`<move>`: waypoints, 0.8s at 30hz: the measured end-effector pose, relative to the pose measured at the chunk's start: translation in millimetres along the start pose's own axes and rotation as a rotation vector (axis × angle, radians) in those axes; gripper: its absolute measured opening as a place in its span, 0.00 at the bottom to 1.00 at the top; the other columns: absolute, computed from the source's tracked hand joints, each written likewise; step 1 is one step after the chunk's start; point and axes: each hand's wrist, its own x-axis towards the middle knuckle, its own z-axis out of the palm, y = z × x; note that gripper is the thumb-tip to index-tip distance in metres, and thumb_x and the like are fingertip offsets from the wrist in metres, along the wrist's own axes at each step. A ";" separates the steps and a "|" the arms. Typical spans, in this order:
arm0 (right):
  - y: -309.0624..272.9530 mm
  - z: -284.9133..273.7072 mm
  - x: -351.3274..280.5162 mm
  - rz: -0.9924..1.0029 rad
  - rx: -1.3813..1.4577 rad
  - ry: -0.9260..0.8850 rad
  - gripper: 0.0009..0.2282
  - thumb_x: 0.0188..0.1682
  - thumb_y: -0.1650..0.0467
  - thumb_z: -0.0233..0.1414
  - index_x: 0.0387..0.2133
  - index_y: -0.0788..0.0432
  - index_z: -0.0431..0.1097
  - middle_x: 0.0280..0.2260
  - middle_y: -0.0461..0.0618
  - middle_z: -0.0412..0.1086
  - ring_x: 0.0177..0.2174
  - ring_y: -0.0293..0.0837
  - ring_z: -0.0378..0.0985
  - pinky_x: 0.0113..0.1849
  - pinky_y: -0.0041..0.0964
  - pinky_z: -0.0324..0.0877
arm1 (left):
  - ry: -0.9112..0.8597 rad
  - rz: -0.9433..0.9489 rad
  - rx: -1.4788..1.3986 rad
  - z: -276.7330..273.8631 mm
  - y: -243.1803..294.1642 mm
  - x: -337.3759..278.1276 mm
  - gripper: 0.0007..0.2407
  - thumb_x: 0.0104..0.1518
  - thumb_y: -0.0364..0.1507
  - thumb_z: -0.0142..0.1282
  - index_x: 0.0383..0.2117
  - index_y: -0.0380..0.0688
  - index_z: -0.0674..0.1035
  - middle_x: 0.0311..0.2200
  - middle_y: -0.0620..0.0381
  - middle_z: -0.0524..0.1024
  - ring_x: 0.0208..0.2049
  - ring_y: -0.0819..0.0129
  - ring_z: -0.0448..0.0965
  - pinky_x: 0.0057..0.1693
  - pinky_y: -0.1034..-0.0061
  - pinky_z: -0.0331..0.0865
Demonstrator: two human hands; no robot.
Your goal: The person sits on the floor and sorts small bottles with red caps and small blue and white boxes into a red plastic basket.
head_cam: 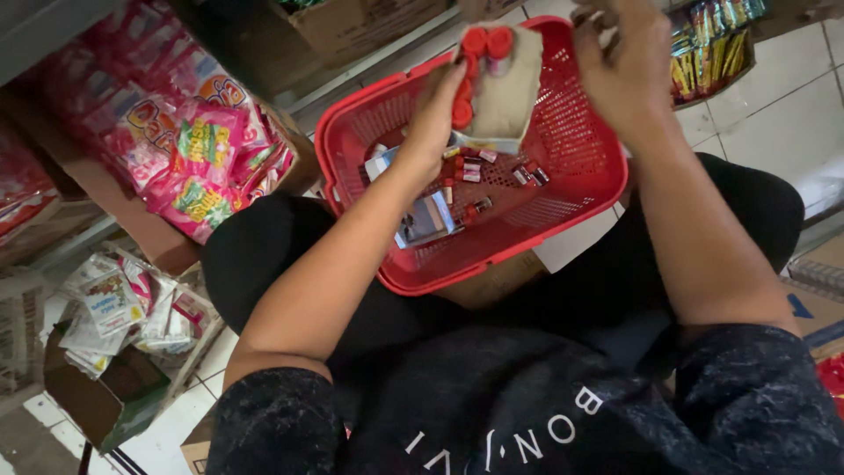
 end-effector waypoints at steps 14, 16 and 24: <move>131.0 210.3 -112.3 0.188 -0.238 -1.091 0.29 0.46 0.60 0.52 0.65 0.46 0.61 0.53 0.57 0.73 0.51 0.58 0.76 0.52 0.53 0.70 | 0.064 -0.015 -0.020 2.8 7.4 4.1 0.17 0.63 0.43 0.51 0.45 0.42 0.77 0.38 0.58 0.77 0.41 0.69 0.76 0.51 0.72 0.70; 131.3 225.8 -128.8 0.185 -0.563 -1.161 0.29 0.50 0.54 0.52 0.64 0.49 0.60 0.56 0.58 0.69 0.53 0.58 0.75 0.52 0.55 0.69 | 0.066 -0.012 -0.026 4.6 1.4 5.3 0.17 0.62 0.42 0.51 0.46 0.41 0.78 0.41 0.58 0.78 0.43 0.69 0.76 0.52 0.73 0.69; 158.6 265.9 -147.1 0.103 -0.793 -1.045 0.31 0.44 0.53 0.57 0.59 0.51 0.64 0.57 0.57 0.68 0.52 0.57 0.76 0.47 0.55 0.74 | 0.100 0.031 0.000 10.2 -6.7 9.2 0.16 0.63 0.39 0.52 0.47 0.40 0.78 0.43 0.56 0.78 0.47 0.68 0.75 0.56 0.74 0.67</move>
